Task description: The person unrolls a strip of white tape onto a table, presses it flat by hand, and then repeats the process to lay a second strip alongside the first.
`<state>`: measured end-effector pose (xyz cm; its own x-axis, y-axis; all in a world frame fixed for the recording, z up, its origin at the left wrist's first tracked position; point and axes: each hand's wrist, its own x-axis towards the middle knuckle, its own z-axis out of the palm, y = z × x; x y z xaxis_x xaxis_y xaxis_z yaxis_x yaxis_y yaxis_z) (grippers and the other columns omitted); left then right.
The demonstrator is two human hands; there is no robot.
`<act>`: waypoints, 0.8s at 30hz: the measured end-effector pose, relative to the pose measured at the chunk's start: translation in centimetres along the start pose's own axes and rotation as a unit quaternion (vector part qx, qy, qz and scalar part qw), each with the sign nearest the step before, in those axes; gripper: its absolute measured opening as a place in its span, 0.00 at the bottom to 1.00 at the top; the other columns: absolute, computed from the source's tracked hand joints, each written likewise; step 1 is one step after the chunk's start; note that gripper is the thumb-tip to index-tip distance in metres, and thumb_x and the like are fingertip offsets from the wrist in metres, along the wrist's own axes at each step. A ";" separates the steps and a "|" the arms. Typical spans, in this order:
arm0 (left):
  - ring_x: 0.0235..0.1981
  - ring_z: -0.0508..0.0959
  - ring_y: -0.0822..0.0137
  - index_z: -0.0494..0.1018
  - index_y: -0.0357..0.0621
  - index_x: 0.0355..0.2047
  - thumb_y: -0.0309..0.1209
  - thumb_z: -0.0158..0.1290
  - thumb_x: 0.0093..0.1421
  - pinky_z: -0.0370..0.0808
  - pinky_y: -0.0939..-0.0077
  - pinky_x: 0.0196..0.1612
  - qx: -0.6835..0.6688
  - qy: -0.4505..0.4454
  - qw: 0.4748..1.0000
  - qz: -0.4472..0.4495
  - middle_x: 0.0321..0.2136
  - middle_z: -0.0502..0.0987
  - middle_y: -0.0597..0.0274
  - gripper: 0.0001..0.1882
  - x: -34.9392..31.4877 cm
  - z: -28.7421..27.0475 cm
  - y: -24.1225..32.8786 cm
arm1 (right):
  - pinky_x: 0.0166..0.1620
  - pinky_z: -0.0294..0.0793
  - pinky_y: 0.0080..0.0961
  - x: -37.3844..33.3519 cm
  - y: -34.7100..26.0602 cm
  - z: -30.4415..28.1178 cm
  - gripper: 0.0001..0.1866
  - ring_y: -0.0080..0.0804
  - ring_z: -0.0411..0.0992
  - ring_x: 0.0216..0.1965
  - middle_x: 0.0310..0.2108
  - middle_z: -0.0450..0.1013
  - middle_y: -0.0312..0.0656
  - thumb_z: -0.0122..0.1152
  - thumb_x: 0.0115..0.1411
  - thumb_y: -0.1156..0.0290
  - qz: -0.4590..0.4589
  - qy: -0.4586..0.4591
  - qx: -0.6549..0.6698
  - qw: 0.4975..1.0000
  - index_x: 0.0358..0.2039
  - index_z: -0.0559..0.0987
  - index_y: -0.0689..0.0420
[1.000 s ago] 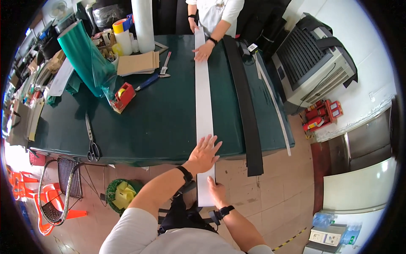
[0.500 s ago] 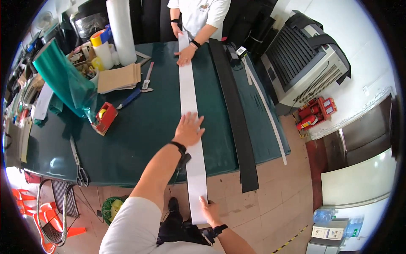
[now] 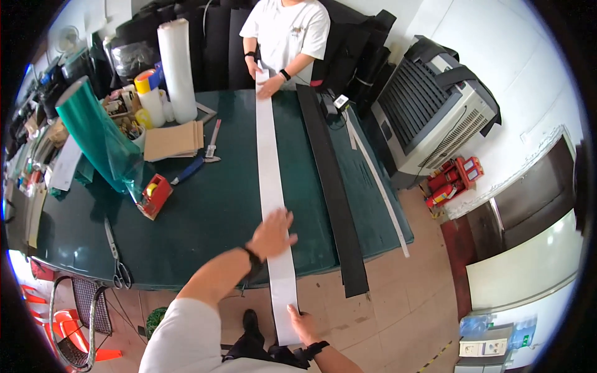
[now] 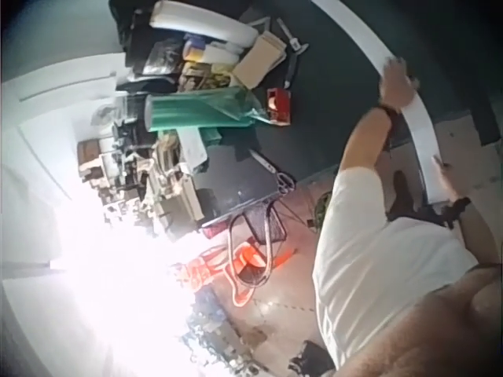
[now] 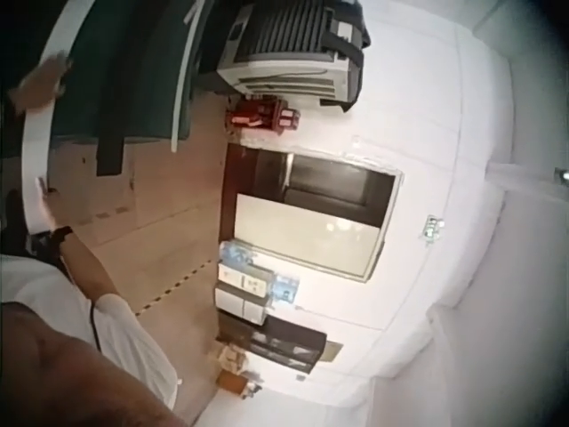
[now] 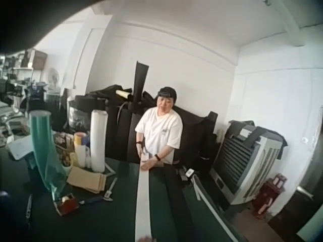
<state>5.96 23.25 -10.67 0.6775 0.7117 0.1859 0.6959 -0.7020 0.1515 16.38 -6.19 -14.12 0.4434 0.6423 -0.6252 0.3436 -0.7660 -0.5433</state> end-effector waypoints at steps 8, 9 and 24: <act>0.64 0.62 0.44 0.60 0.37 0.65 0.55 0.42 0.67 0.59 0.53 0.65 -0.324 0.012 0.944 -0.058 0.62 0.63 0.39 0.37 -21.1 -5.6 11.9 | 0.30 0.69 0.32 -2.3 -0.1 -2.1 0.37 0.30 0.71 0.24 0.20 0.73 0.42 0.61 0.57 0.36 0.033 -0.051 0.068 0.996 0.23 0.79 0.68; 0.59 0.69 0.42 0.63 0.38 0.63 0.54 0.44 0.67 0.64 0.52 0.62 -0.381 0.046 0.910 -0.159 0.56 0.71 0.39 0.35 -22.0 -5.9 12.5 | 0.32 0.71 0.33 -2.3 -0.2 -2.5 0.38 0.34 0.73 0.27 0.23 0.75 0.46 0.60 0.57 0.37 0.018 -0.053 0.094 0.994 0.27 0.80 0.70; 0.34 0.80 0.61 0.78 0.37 0.42 0.57 0.55 0.59 0.76 0.69 0.36 -0.771 0.068 0.416 -0.476 0.30 0.79 0.60 0.31 -20.1 -10.3 18.1 | 0.39 0.75 0.38 -11.9 -3.4 -6.9 0.30 0.47 0.79 0.37 0.33 0.79 0.58 0.62 0.61 0.48 -0.312 0.011 0.099 0.945 0.38 0.80 0.70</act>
<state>2.49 -4.07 -1.70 0.1758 0.7525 -0.6347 -0.4196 0.6405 0.6431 15.63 -11.42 -0.95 0.2248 0.9646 -0.1378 0.3825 -0.2174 -0.8980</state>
